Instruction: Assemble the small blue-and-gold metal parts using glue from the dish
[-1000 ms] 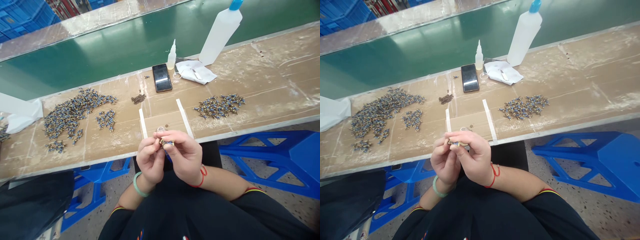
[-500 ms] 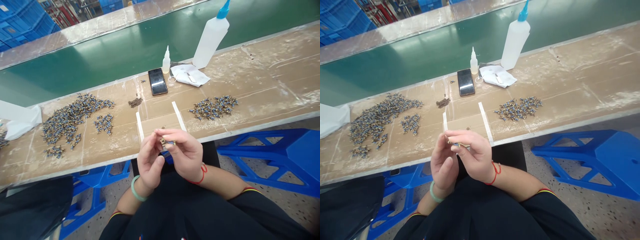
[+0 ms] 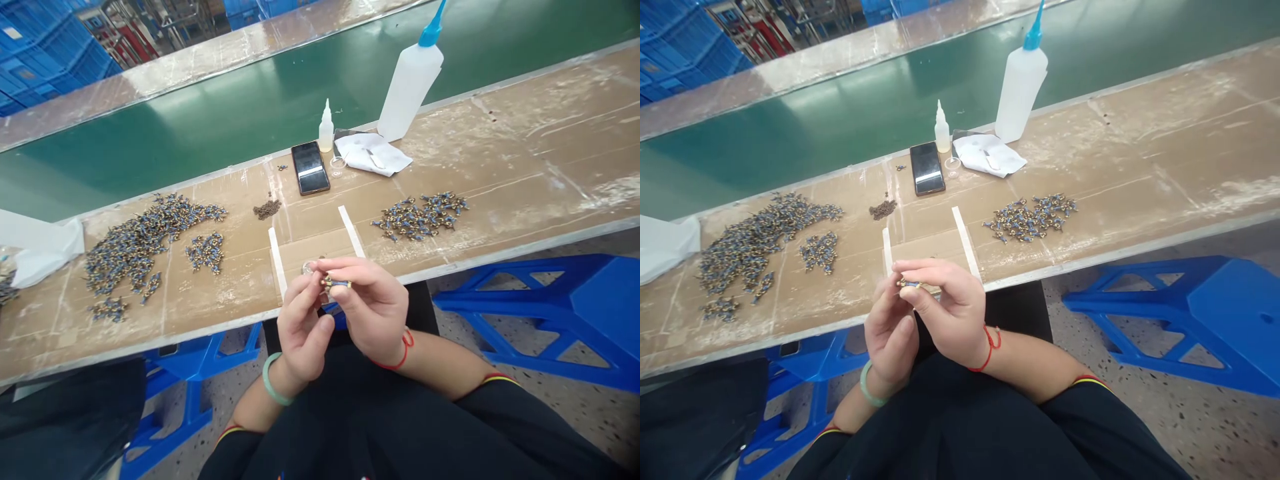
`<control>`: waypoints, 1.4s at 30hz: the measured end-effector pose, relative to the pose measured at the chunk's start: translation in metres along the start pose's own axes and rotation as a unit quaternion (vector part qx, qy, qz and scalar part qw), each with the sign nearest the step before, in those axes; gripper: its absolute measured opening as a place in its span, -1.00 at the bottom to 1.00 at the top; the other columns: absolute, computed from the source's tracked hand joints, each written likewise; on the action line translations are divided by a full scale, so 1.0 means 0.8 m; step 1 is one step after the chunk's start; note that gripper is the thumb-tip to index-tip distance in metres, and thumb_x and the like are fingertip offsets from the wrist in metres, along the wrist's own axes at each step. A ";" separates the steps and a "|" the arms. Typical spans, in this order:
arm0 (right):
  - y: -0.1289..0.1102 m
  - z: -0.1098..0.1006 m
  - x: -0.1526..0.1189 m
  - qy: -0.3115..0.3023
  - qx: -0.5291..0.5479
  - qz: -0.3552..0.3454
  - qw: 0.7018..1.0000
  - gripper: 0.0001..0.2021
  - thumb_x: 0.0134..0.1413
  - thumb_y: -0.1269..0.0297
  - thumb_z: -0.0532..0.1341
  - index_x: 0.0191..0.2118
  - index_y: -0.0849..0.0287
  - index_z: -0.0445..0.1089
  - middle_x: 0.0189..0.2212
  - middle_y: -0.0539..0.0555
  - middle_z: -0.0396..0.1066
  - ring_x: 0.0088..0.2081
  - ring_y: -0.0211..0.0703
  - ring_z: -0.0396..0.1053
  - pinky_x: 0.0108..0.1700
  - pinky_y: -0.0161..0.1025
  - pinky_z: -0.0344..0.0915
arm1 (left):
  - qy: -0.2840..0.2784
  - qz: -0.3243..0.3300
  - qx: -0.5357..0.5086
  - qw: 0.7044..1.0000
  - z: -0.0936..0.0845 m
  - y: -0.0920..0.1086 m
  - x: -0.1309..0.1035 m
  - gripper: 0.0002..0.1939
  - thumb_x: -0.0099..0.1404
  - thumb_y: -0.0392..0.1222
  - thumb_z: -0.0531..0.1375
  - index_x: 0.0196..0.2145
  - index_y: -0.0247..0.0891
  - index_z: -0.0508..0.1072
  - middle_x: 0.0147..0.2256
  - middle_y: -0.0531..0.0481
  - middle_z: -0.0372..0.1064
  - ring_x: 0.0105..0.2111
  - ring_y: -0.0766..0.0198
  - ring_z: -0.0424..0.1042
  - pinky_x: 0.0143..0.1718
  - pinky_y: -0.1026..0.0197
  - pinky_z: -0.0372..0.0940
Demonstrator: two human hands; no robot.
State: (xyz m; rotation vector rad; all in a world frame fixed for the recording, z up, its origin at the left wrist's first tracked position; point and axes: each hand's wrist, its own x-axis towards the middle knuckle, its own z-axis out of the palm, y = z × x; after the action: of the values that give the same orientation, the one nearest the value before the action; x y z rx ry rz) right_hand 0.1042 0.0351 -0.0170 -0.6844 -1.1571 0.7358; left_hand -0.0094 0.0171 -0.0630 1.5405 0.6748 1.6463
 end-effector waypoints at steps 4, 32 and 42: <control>-0.003 0.002 -0.001 0.008 0.022 0.038 0.999 -0.86 0.35 0.31 0.39 -0.07 -0.08 0.67 -0.08 0.01 0.72 -0.05 -0.14 0.70 0.04 -0.18 0.66 | 0.010 0.033 0.068 0.997 0.000 0.000 0.005 -0.45 0.53 -0.20 0.20 0.41 0.07 0.37 0.23 -0.08 0.45 0.28 0.10 0.45 0.30 0.05 0.43; 0.012 -0.007 0.002 0.028 -0.075 -0.001 0.997 -0.90 0.39 0.27 0.32 -0.11 -0.01 0.62 -0.13 0.07 0.71 -0.08 -0.07 0.69 -0.02 -0.07 0.66 | 0.013 -0.019 0.121 0.992 0.003 0.010 0.010 -0.47 0.52 -0.17 0.20 0.39 0.04 0.42 0.17 -0.18 0.47 0.11 0.07 0.52 0.03 0.09 0.53; 0.007 -0.014 0.021 0.018 -0.213 -0.107 0.971 -0.70 0.39 0.39 0.18 -0.43 0.06 0.43 -0.53 -0.01 0.46 -0.44 -0.16 0.43 -0.35 -0.16 0.40 | -0.017 -0.044 0.087 0.995 0.012 0.015 0.014 -0.42 0.52 -0.14 0.21 0.44 0.10 0.34 0.08 -0.12 0.45 -0.11 0.19 0.45 -0.12 0.16 0.46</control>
State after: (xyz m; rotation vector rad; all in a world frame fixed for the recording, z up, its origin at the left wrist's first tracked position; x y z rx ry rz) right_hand 0.1184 0.0510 -0.0149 -0.9078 -1.3472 0.2901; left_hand -0.0021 0.0184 -0.0460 1.6332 0.8752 1.5259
